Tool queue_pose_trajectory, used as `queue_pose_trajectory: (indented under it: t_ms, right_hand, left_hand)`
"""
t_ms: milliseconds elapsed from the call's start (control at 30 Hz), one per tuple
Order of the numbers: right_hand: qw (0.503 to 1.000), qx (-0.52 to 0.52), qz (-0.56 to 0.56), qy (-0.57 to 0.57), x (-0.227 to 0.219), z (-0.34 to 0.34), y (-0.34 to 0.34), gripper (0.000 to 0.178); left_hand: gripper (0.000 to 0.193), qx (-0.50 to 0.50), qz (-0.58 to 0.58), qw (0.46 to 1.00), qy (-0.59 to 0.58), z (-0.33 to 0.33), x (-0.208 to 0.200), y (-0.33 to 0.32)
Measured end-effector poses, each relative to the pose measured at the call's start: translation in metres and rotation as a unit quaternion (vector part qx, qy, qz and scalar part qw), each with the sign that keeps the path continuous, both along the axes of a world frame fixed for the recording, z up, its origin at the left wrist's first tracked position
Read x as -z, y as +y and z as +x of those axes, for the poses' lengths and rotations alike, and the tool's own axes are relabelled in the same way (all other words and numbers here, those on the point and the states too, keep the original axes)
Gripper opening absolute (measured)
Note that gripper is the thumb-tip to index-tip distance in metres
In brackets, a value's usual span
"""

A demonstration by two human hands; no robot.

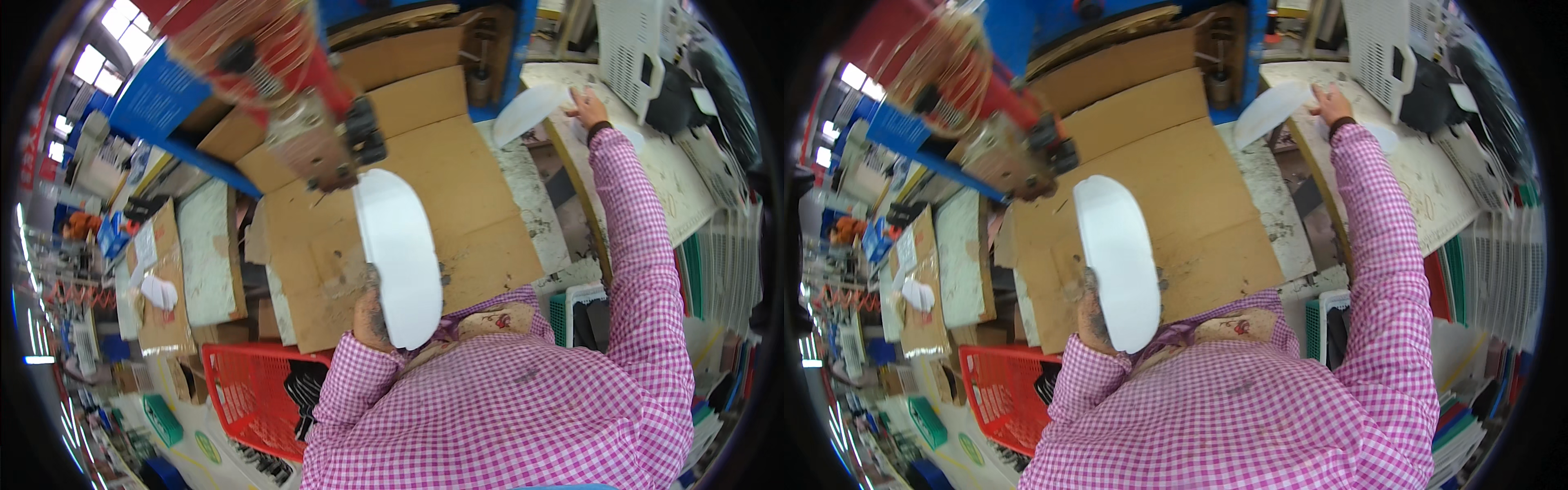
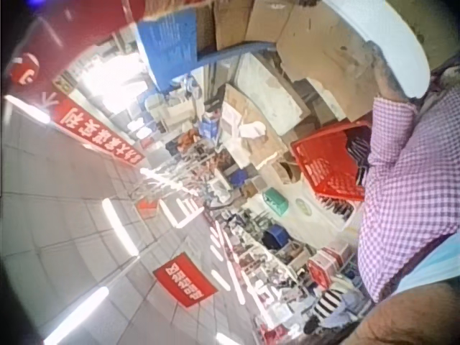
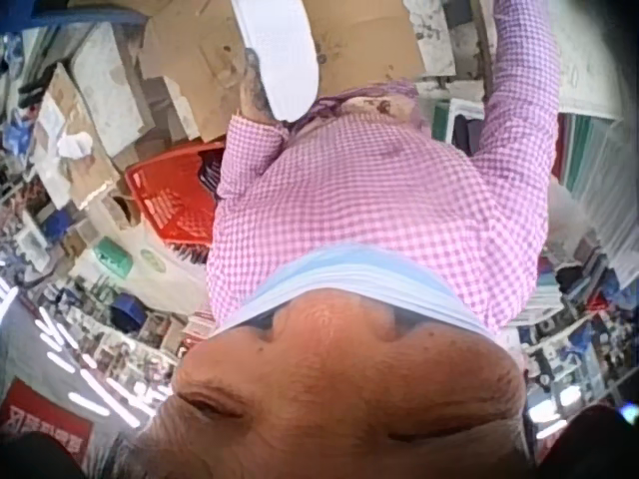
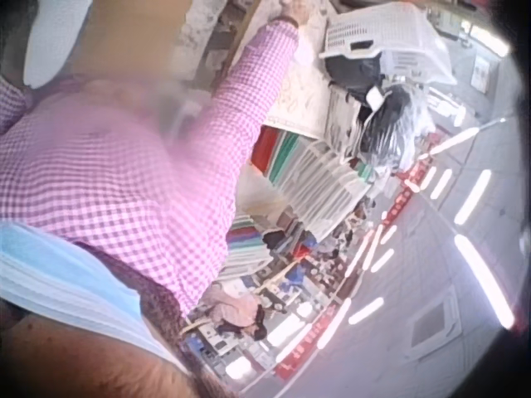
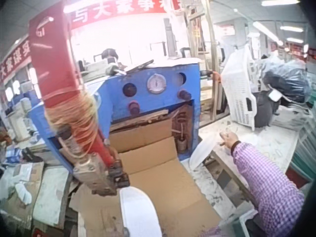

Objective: The person assembles black and white shoe parts by hand, aligning and pressing them together on a workbench. They then use a vertical press machine to cut white foam pieces into smaller shapes and place them on the table. The person handles black fabric pieces and white foam inserts, moving them between a red basket and the work area.

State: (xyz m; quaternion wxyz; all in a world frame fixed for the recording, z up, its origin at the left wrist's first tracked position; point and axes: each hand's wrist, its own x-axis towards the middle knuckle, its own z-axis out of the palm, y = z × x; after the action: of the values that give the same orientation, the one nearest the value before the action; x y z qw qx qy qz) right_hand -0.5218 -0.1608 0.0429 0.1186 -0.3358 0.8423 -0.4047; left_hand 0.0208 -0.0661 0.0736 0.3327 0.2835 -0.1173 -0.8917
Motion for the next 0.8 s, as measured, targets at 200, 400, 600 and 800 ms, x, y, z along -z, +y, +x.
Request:
queue_pose_trajectory:
  t_ms: [200, 400, 600, 800]
  right_hand:
    - [0.967, -0.015, -0.209, 0.145, -0.016, 0.007, 0.016, 0.048]
    - [0.963, -0.051, -0.259, 0.057, -0.02, 0.039, 0.059, 0.036]
    - [0.978, -0.062, -0.196, 0.037, -0.03, 0.084, 0.08, 0.032]
    - [0.968, -0.128, -0.218, 0.008, -0.047, 0.135, 0.078, 0.031]
  left_hand:
    - [0.08, 0.012, 0.032, 0.998, 0.043, 0.024, 0.012, 0.014]
    - [0.071, 0.014, -0.021, 1.0, -0.018, 0.01, -0.005, -0.006]
    - [0.067, -0.016, -0.149, 0.986, 0.068, -0.018, -0.012, -0.081]
    - [0.066, -0.128, -0.181, 0.974, 0.054, -0.023, -0.016, -0.14]
